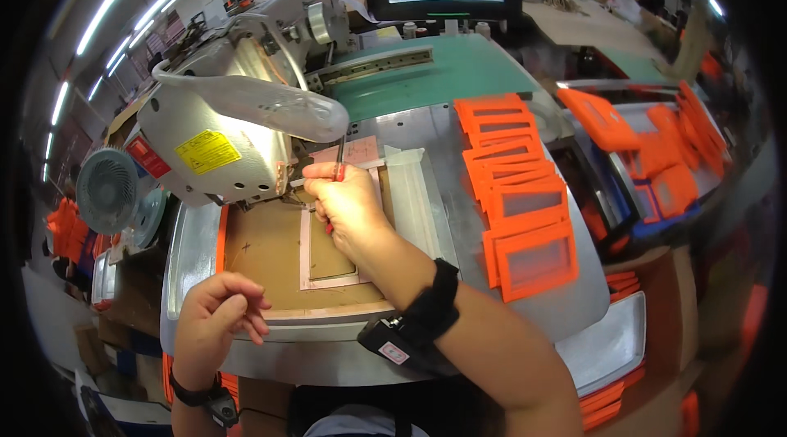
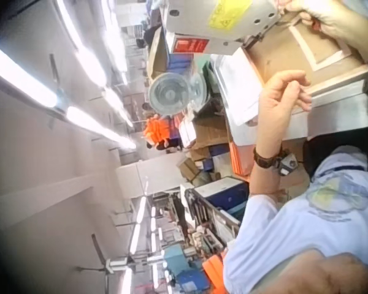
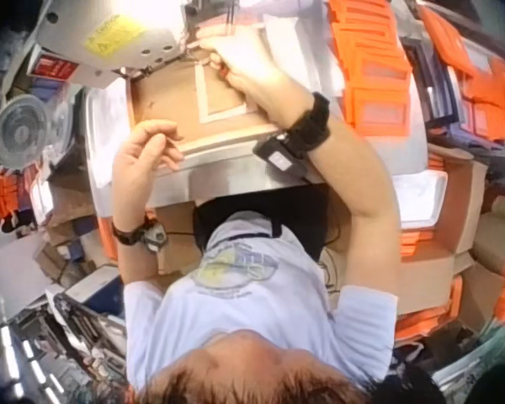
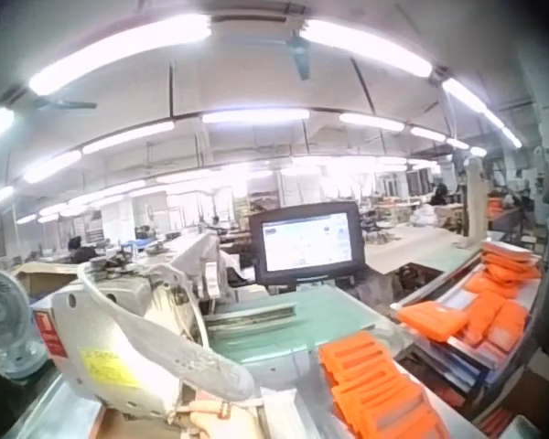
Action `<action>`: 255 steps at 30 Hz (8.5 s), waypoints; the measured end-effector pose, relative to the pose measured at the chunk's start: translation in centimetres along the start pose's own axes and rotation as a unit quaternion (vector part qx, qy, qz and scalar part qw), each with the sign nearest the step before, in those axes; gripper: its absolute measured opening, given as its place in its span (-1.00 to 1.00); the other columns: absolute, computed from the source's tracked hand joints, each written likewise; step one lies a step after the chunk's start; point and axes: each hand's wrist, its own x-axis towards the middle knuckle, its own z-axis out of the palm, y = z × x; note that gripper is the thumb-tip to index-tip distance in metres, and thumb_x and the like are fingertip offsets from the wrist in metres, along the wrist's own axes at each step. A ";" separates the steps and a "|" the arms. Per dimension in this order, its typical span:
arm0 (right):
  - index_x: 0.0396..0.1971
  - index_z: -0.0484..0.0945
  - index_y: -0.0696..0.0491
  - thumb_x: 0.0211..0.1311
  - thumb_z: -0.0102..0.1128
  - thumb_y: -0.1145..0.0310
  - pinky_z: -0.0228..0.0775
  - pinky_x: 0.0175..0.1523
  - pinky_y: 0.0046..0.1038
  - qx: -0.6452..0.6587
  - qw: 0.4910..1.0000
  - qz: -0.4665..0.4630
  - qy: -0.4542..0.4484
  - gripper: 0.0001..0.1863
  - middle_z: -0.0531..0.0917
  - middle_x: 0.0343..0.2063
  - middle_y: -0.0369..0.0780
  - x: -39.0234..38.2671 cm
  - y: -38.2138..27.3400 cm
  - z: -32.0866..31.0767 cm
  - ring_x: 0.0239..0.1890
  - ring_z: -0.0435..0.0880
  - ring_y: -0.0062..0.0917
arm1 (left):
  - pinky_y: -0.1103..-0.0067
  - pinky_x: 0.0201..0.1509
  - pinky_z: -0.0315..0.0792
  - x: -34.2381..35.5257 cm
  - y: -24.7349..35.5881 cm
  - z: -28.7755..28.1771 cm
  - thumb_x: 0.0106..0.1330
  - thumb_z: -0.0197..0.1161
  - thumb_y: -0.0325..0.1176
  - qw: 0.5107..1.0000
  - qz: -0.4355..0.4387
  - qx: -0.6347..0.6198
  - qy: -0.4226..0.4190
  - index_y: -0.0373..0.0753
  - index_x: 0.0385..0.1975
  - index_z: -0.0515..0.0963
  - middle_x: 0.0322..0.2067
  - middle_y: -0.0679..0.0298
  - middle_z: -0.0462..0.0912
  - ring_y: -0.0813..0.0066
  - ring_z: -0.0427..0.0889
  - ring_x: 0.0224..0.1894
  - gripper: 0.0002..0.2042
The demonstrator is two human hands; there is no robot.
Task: The recorder is seen operating an industrial sewing machine to assemble orange pouches, involving positioning materials, using small tools for adjustments, and interacting with a touchscreen control panel.
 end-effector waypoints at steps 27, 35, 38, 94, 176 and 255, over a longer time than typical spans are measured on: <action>-0.39 0.51 0.13 0.26 0.07 0.52 0.12 -0.65 -0.61 0.050 0.988 0.070 -0.131 -0.95 0.57 -0.57 -0.21 -0.9 -1.1 -1.1 -0.74 0.38 -0.67 | 0.64 -0.44 0.52 6.3 -5.3 2.6 0.48 0.05 -0.43 0.974 0.054 -0.209 0.064 -0.34 -0.07 0.50 -0.43 0.24 0.61 0.50 0.63 -0.45 -0.83; -0.36 0.54 0.14 0.20 0.13 0.47 0.39 -0.43 -0.44 -0.438 0.872 -0.196 -0.096 -0.93 0.58 -0.61 -0.25 -0.6 0.6 -1.8 -0.56 0.57 -0.51 | 0.67 -0.44 0.52 5.7 -5.3 2.7 0.49 0.03 -0.44 0.981 0.114 -0.127 0.095 -0.34 -0.07 0.50 -0.41 0.25 0.60 0.55 0.62 -0.44 -0.84; -0.41 0.57 0.14 0.11 0.16 0.47 0.47 -0.29 -0.31 -0.519 0.812 -0.262 -0.061 -0.92 0.65 -0.54 -0.08 -1.8 -0.5 -1.7 -0.41 0.68 -0.29 | 0.70 -0.46 0.52 6.4 -5.3 3.1 0.48 0.02 -0.45 0.979 0.111 -0.110 0.128 -0.33 -0.08 0.50 -0.39 0.26 0.59 0.59 0.61 -0.47 -0.84; -0.08 0.54 0.14 0.25 0.29 0.23 0.51 -0.11 -0.27 -0.614 0.749 -0.030 -0.245 -0.65 0.66 -0.24 0.01 -25.2 -4.1 -7.2 -0.18 0.68 -0.11 | 0.32 -0.34 0.48 2.5 2.1 0.9 0.17 0.30 -0.42 0.873 0.230 0.307 -0.300 -0.28 -0.33 0.64 -0.44 0.08 0.62 0.10 0.61 -0.42 -0.89; 0.04 0.51 0.11 0.39 0.08 0.40 0.10 -0.58 -0.58 -0.016 0.986 -0.166 0.015 -0.72 0.51 -0.61 -0.31 1.1 -18.8 -5.8 -0.74 0.27 -0.69 | 0.64 -0.62 0.16 10.4 -5.5 3.4 0.13 0.39 -0.44 0.914 0.187 0.186 0.309 -0.36 -0.54 0.65 -0.80 0.44 0.41 0.81 0.29 -0.69 -0.88; -0.40 0.64 0.14 0.20 0.35 0.42 0.13 -0.65 -0.63 -0.393 0.903 0.067 -0.160 -0.89 0.54 -0.65 -0.37 -3.7 -6.4 -2.0 -0.74 0.35 -0.74 | 0.36 0.13 0.48 8.3 -3.6 4.2 0.18 0.30 -0.48 0.816 0.408 0.355 0.203 -0.31 -0.18 0.65 -0.18 0.11 0.70 0.16 0.63 0.01 -0.79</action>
